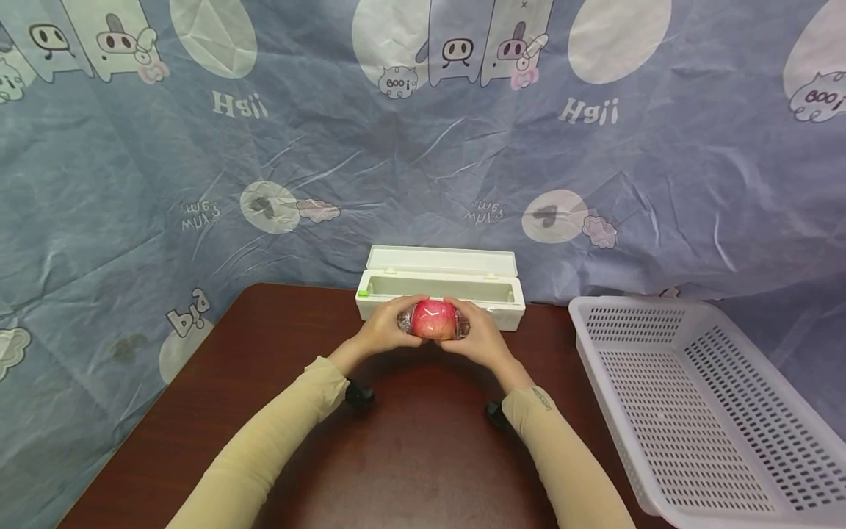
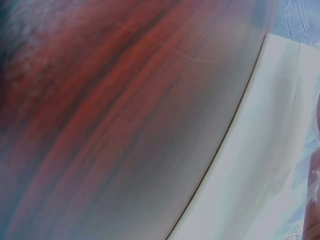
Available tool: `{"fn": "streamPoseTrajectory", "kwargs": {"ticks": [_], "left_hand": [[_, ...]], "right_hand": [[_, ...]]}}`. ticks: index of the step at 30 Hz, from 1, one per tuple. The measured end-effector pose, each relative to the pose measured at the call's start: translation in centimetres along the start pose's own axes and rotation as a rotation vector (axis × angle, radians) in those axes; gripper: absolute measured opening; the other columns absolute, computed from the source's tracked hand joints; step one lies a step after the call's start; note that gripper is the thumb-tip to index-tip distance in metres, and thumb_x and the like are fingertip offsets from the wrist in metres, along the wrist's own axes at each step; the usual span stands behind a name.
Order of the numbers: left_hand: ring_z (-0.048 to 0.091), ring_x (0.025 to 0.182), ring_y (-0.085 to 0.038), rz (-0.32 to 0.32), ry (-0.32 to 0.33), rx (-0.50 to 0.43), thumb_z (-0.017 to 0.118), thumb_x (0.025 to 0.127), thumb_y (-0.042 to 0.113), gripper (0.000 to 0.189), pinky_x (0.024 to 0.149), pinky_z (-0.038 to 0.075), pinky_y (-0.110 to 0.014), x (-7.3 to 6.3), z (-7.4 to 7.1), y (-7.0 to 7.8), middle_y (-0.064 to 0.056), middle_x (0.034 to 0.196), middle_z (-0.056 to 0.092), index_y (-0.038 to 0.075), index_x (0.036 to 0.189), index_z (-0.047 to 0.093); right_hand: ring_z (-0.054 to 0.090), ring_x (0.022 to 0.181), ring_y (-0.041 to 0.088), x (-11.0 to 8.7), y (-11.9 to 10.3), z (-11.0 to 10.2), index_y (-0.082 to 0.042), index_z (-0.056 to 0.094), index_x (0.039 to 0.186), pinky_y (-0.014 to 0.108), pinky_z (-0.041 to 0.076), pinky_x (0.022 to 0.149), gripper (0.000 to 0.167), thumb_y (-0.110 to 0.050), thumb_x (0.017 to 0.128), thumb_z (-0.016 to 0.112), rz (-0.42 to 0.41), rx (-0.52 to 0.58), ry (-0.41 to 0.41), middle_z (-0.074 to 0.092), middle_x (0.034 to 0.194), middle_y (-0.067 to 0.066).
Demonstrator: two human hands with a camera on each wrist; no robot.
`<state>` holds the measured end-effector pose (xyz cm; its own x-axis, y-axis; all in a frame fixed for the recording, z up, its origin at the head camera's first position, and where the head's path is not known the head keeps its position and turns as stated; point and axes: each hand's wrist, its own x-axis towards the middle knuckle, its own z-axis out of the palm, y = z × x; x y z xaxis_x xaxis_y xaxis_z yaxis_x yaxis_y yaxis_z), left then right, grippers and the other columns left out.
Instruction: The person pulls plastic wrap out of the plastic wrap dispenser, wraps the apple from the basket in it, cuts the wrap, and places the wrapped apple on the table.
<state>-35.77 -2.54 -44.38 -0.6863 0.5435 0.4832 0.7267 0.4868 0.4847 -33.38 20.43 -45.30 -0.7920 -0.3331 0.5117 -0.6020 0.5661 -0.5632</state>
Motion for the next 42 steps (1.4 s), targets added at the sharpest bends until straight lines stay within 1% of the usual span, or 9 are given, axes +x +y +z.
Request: {"fn": "streamPoseTrajectory", "kwargs": {"ticks": [4,9,15,21,24,31,34,38,42], "left_hand": [[0.058,0.109,-0.018,0.016,0.004,-0.008,0.086,0.061,0.03,0.078,0.092,0.045,-0.03,-0.3,-0.1,0.1,-0.005,0.122,0.061,0.012,0.13,0.056],[0.06,0.102,-0.013,0.018,-0.006,-0.023,0.086,0.06,0.033,0.075,0.089,0.046,-0.027,-0.6,-0.1,0.0,-0.003,0.116,0.064,0.013,0.127,0.058],[0.059,0.102,-0.01,0.003,-0.015,-0.054,0.087,0.06,0.035,0.075,0.089,0.046,-0.026,-1.0,0.0,-0.1,0.0,0.115,0.065,0.017,0.126,0.059],[0.058,0.102,-0.005,-0.015,-0.035,-0.057,0.085,0.06,0.042,0.073,0.087,0.046,-0.024,-1.3,0.0,-0.1,0.006,0.114,0.065,0.025,0.126,0.059],[0.058,0.103,-0.005,-0.022,-0.043,-0.046,0.084,0.062,0.044,0.073,0.087,0.046,-0.025,-1.4,0.1,0.0,0.006,0.116,0.064,0.026,0.128,0.058],[0.053,0.116,-0.013,-0.003,-0.034,0.003,0.08,0.067,0.045,0.082,0.095,0.044,-0.032,-1.8,-0.2,0.7,0.0,0.13,0.056,0.017,0.137,0.049],[0.047,0.123,-0.015,0.039,-0.015,0.046,0.08,0.067,0.047,0.088,0.1,0.04,-0.034,-2.0,-0.3,1.0,-0.001,0.136,0.051,0.015,0.141,0.044],[0.042,0.128,-0.015,0.135,0.02,0.102,0.082,0.064,0.048,0.095,0.103,0.037,-0.035,-2.2,-0.2,1.0,-0.003,0.14,0.045,0.014,0.143,0.04],[0.043,0.128,-0.016,0.186,0.041,0.133,0.087,0.061,0.042,0.097,0.1,0.04,-0.037,-2.1,0.1,1.0,-0.005,0.141,0.044,0.017,0.141,0.04]], "right_hand": [[0.057,0.108,0.027,-0.2,-0.1,0.0,-0.01,0.056,0.128,0.048,0.046,0.09,0.078,-0.022,0.058,0.089,-0.004,-0.002,-0.012,0.061,0.118,0.011],[0.057,0.107,0.026,-0.5,-0.1,0.1,-0.012,0.058,0.126,0.046,0.047,0.089,0.076,-0.028,0.059,0.089,-0.009,-0.005,-0.022,0.062,0.117,0.009],[0.057,0.106,0.021,-0.9,-0.3,0.1,-0.017,0.059,0.126,0.043,0.048,0.087,0.076,-0.034,0.059,0.089,0.031,0.03,-0.043,0.062,0.119,0.004],[0.059,0.101,0.02,-1.1,-0.5,0.0,-0.017,0.06,0.126,0.042,0.049,0.084,0.072,-0.035,0.062,0.088,-0.005,0.094,-0.071,0.064,0.115,0.003],[0.059,0.101,0.019,-1.3,-0.4,0.1,-0.017,0.06,0.125,0.041,0.049,0.085,0.071,-0.035,0.062,0.088,0.013,0.105,-0.078,0.064,0.115,0.002],[0.059,0.101,0.019,-1.2,-0.7,-0.3,-0.015,0.061,0.124,0.041,0.048,0.085,0.069,-0.035,0.063,0.088,0.069,0.132,-0.092,0.064,0.115,0.003],[0.059,0.1,0.022,-1.1,-2.6,-1.1,-0.011,0.06,0.124,0.042,0.049,0.085,0.067,-0.026,0.065,0.087,0.086,0.151,-0.115,0.064,0.114,0.007],[0.06,0.098,0.026,-0.8,-5.0,-2.2,-0.004,0.06,0.123,0.043,0.049,0.084,0.064,-0.014,0.065,0.087,0.098,0.153,-0.14,0.064,0.112,0.013],[0.061,0.095,0.026,-0.7,-4.6,-2.2,-0.004,0.061,0.121,0.043,0.05,0.082,0.063,-0.015,0.064,0.087,0.087,0.159,-0.131,0.066,0.108,0.013]]}}
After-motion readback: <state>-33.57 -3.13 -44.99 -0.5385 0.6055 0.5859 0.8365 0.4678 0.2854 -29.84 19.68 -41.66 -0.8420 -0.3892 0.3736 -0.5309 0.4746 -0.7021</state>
